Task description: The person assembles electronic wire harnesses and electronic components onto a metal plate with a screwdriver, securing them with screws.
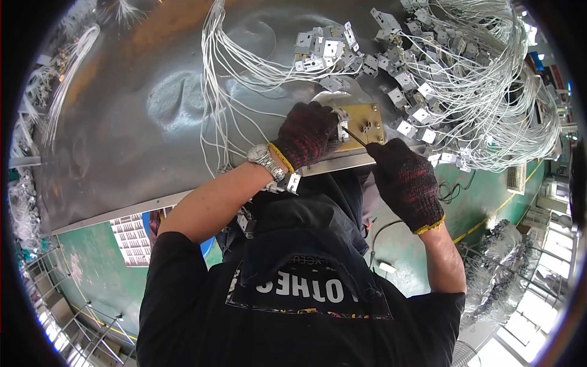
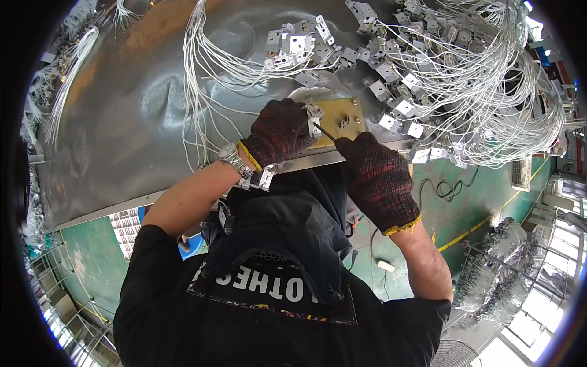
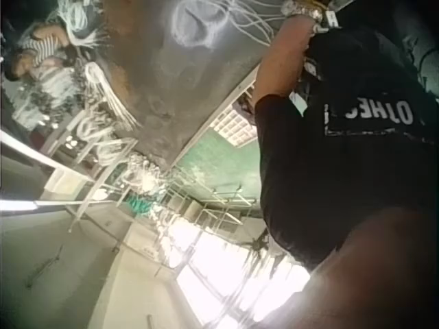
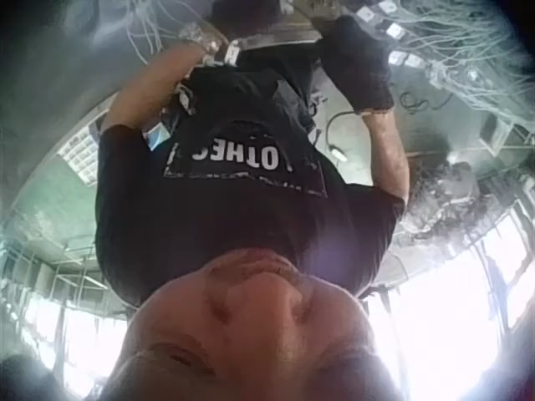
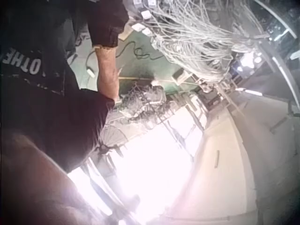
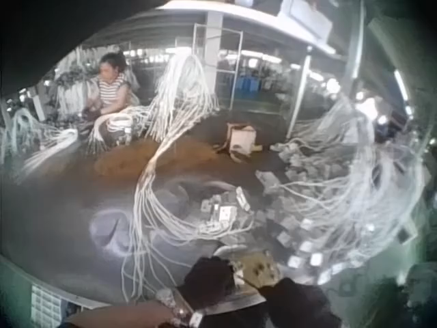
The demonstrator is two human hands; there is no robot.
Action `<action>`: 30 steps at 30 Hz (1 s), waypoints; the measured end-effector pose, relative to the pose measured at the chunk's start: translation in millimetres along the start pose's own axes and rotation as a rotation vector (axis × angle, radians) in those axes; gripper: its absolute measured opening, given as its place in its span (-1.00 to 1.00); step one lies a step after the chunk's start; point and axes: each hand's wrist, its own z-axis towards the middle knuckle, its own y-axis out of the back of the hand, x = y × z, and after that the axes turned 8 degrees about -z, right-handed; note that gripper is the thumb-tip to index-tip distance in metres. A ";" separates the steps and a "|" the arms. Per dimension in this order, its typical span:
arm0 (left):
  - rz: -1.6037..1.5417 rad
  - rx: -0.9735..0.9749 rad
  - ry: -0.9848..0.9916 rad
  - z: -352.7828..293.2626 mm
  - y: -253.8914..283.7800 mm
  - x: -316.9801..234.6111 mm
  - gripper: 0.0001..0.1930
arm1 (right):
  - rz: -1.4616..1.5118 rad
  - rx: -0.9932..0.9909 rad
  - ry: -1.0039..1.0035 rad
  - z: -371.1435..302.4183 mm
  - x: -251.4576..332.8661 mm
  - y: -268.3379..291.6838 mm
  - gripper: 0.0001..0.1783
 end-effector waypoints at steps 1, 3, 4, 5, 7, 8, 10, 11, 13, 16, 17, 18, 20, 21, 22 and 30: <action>-0.002 -0.011 -0.007 -0.2 -1.1 0.0 -0.53 | 0.029 -0.021 -0.001 -0.2 -0.2 0.5 -0.55; -0.004 -0.023 -0.014 0.0 -1.5 0.5 -0.53 | 0.058 -0.041 -0.001 0.3 0.8 1.8 -0.58; 0.006 -0.015 -0.009 0.0 -0.8 0.9 -0.53 | 0.060 -0.047 -0.004 1.0 2.2 2.7 -0.58; 0.017 -0.007 -0.005 -0.1 0.1 1.3 -0.53 | 0.062 -0.054 -0.006 1.7 3.4 3.2 -0.59; 0.024 -0.006 -0.019 1.7 2.7 -1.0 -0.53 | 0.061 -0.064 -0.006 0.1 1.3 1.6 -0.62; 0.034 -0.003 -0.033 3.1 3.7 -1.2 -0.53 | 0.063 -0.075 -0.007 0.6 0.1 1.0 -0.65; 0.027 0.003 -0.006 1.5 1.6 1.2 -0.53 | 0.070 -0.056 -0.021 2.1 2.9 -0.7 -0.62; 0.022 0.008 0.017 1.2 1.1 2.5 -0.53 | 0.077 -0.042 -0.036 3.4 4.7 -1.5 -0.58; 0.022 0.043 0.066 3.8 -1.5 0.5 -0.53 | 0.081 -0.101 -0.019 3.2 6.3 -8.8 -0.58; 0.051 0.074 0.097 6.4 -3.2 -2.4 -0.54 | 0.080 -0.149 -0.034 3.0 11.2 -21.9 -0.57; 0.070 0.079 0.084 5.5 -4.5 -4.6 -0.55 | 0.080 -0.124 -0.073 0.6 12.4 -24.1 -0.57; 0.091 0.064 0.079 4.6 -2.4 -4.2 -0.55 | 0.106 -0.141 -0.028 -0.7 9.5 -24.5 -0.57; 0.018 0.036 0.022 3.7 -3.4 -5.6 -0.55 | 0.143 -0.148 -0.019 -0.7 1.3 -19.1 -0.57; 0.037 0.026 0.015 1.0 -4.1 -3.4 -0.55 | 0.194 -0.131 -0.014 0.5 0.8 -18.4 -0.56; 0.031 0.024 0.025 0.3 -4.7 -3.2 -0.55 | 0.177 -0.136 0.003 0.6 0.8 -17.6 -0.57; 0.017 0.016 0.011 2.2 -0.2 -4.2 -0.53 | 0.168 -0.094 0.013 3.1 0.9 -8.7 -0.58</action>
